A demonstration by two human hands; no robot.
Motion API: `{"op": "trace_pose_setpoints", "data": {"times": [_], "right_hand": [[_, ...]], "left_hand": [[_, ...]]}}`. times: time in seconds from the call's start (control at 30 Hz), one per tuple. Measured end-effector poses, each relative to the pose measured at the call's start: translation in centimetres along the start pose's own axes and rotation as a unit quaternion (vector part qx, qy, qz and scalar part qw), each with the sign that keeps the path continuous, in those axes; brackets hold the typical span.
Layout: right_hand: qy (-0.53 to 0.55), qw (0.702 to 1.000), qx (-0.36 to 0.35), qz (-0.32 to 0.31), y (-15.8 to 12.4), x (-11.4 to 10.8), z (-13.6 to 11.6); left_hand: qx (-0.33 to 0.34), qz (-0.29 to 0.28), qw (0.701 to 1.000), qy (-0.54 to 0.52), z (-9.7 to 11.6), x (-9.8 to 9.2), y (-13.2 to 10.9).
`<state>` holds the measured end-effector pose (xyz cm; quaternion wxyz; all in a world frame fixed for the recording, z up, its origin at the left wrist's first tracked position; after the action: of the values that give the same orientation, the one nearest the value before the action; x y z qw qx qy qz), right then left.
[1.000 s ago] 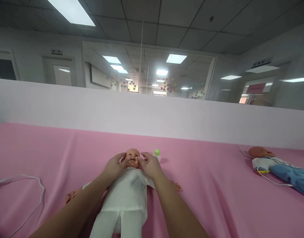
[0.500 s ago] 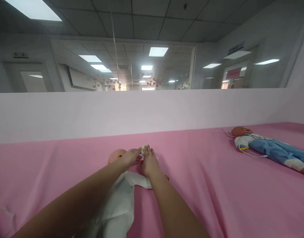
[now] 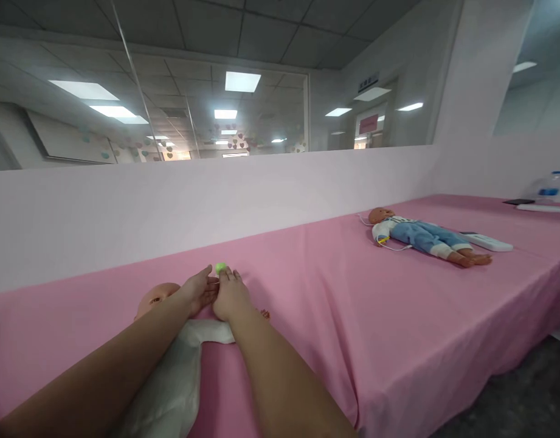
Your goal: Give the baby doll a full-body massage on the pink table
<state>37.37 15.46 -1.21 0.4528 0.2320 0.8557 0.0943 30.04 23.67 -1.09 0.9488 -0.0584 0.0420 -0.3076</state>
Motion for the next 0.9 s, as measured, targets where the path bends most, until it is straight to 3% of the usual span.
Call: {"op": "trace_pose_setpoints", "data": {"times": [0.13, 0.3, 0.4, 0.5, 0.6, 0.7, 0.8, 0.9], "right_hand": [[0.013, 0.999, -0.034, 0.028, -0.5, -1.1, -1.0], [0.026, 0.995, -0.076, 0.057, -1.3, -2.3, -2.9], [0.036, 0.988, -0.123, 0.089, -2.6, -3.7, -5.8], [0.053, 0.974, -0.199, 0.099, -5.0, -4.9, -10.4], [0.082, 0.946, -0.314, 0.014, -8.3, -4.1, -15.9], [0.085, 0.932, -0.348, -0.063, -10.7, -2.0, -18.7], [0.057, 0.925, -0.360, -0.102, -11.5, 0.2, -19.3], [0.022, 0.941, -0.316, -0.120, -10.6, 1.5, -18.2]], "left_hand": [[-0.067, -0.012, 0.994, -0.081, 0.2, -1.0, -2.1], [-0.051, -0.018, 0.993, -0.110, 2.2, -1.4, -6.1], [-0.029, -0.007, 0.991, -0.132, 3.2, -2.4, -8.7], [0.006, -0.005, 0.986, -0.168, 3.5, -3.7, -11.3], [0.025, 0.015, 0.973, -0.227, 2.4, -5.3, -13.6], [0.011, 0.019, 0.960, -0.277, 0.8, -6.3, -15.2], [0.000, 0.005, 0.949, -0.314, -0.1, -6.7, -16.0], [-0.003, 0.002, 0.937, -0.351, -0.3, -7.6, -16.1]]}}
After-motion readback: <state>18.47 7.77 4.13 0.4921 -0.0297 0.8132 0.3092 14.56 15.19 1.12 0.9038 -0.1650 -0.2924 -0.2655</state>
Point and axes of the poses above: each hand's wrist, its own y-axis towards the middle knuckle, its own x-axis out of the palm, z = x × y, the point moved 8 cm from there along y, towards the middle knuckle, and after that the axes turned 4 degrees about -y, right-handed, at the moved point
